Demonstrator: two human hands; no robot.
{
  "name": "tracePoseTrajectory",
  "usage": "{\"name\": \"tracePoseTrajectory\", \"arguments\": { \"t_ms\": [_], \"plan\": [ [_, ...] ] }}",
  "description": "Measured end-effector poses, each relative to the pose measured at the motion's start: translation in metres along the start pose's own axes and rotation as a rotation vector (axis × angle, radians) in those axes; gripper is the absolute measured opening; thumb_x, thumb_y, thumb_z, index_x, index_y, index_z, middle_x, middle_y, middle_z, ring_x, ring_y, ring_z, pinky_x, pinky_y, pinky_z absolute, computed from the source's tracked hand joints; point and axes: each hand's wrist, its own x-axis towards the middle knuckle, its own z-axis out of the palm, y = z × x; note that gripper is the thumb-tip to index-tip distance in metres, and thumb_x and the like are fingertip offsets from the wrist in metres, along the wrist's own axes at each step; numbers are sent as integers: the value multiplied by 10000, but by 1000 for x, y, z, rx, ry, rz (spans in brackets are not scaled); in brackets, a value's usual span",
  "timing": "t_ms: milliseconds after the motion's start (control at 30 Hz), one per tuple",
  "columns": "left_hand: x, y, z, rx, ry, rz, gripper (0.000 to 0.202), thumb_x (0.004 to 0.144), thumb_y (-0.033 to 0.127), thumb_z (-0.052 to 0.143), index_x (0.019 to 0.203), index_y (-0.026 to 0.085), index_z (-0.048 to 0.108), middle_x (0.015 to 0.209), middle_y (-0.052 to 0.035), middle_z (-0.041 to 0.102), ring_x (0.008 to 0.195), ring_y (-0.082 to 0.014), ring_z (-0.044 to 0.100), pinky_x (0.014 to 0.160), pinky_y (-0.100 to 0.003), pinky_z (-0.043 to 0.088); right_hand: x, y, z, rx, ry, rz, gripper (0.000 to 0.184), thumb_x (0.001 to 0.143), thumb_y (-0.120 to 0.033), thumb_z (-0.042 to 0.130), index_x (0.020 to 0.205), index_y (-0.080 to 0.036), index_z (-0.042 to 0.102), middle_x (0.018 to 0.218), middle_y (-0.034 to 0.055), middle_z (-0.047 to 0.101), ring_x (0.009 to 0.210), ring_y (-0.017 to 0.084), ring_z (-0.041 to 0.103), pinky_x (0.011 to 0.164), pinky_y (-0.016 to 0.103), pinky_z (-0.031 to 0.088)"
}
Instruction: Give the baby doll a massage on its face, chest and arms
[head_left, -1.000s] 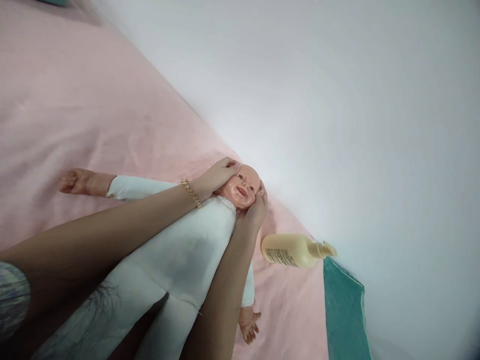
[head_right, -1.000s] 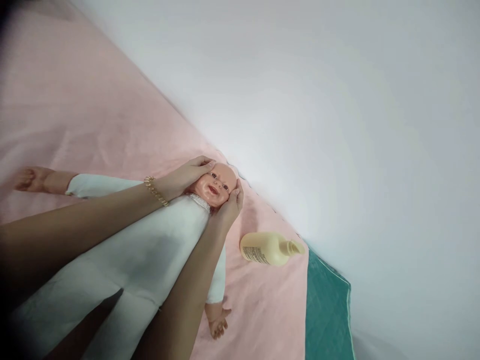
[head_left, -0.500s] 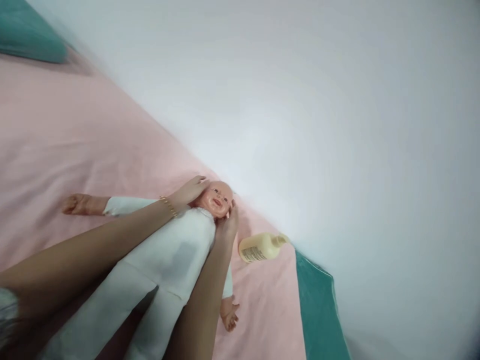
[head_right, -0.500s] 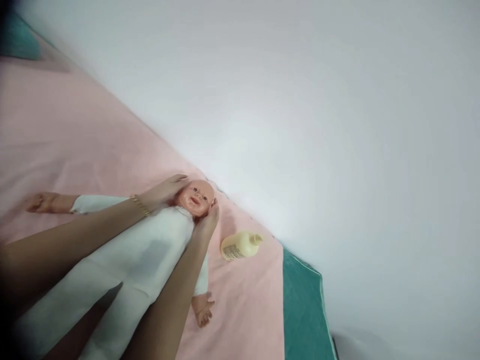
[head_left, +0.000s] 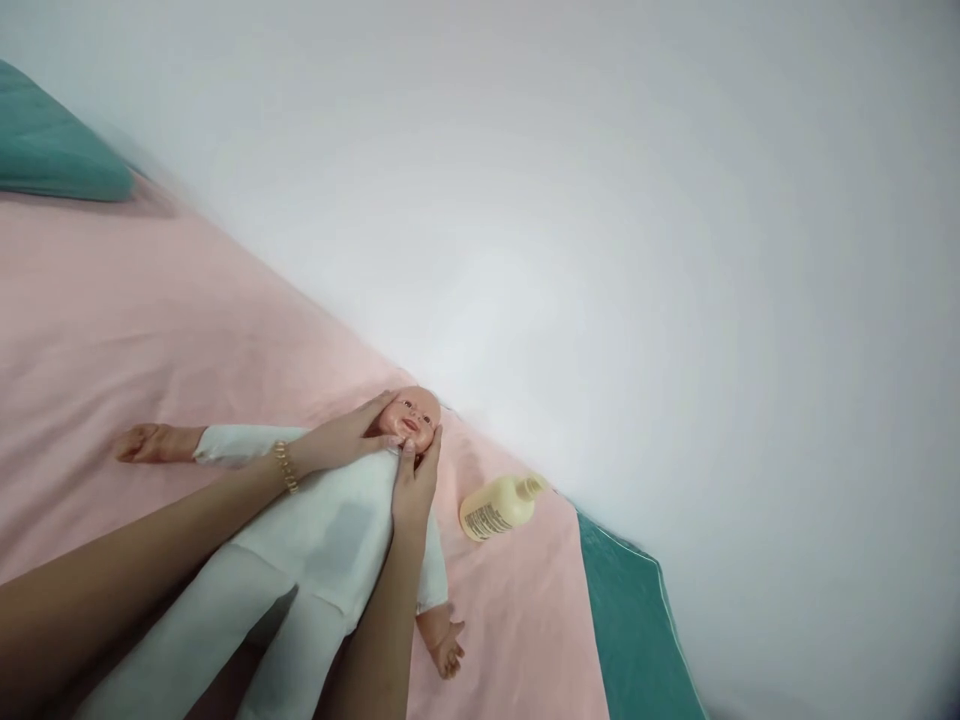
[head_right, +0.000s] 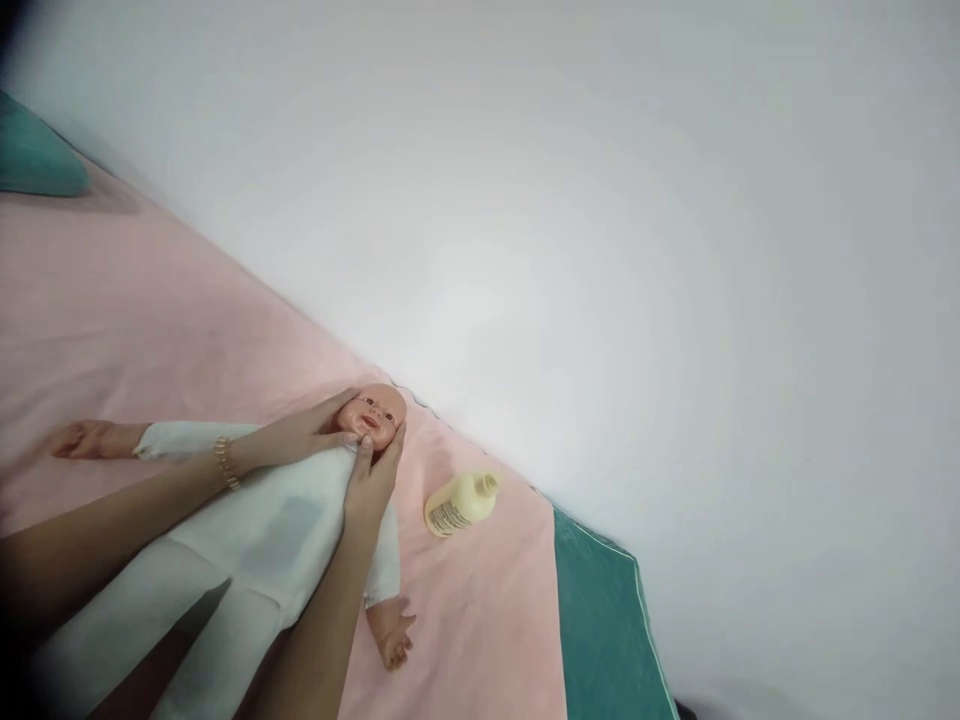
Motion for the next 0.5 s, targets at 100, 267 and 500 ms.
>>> {"name": "tracePoseTrajectory", "arguments": {
  "t_ms": [100,267,500],
  "plan": [
    [7,-4,2,-22,-42,-7,934,829,699,594,1583,243,285,1552,-101,437,1389,-332,466,1127,-420,424,5,1,0,9,-7,11,838,930,-613,509,1586,-169,236,1620,139,320,1496,264,336,1220,492,281],
    [10,-11,3,-67,-59,-45,911,849,580,643,1601,272,230,1606,-62,350,1436,-316,402,1163,-419,386,7,4,-2,2,-6,30,879,892,-571,599,1584,-161,245,1607,154,339,1485,282,357,1199,506,323],
    [8,-10,-1,-53,-59,-56,908,837,557,644,1602,280,239,1618,-31,327,1446,-312,387,1158,-392,400,7,4,2,15,51,83,885,838,-510,673,1563,-160,306,1514,158,488,1379,293,507,1126,481,427]
  ]
}}
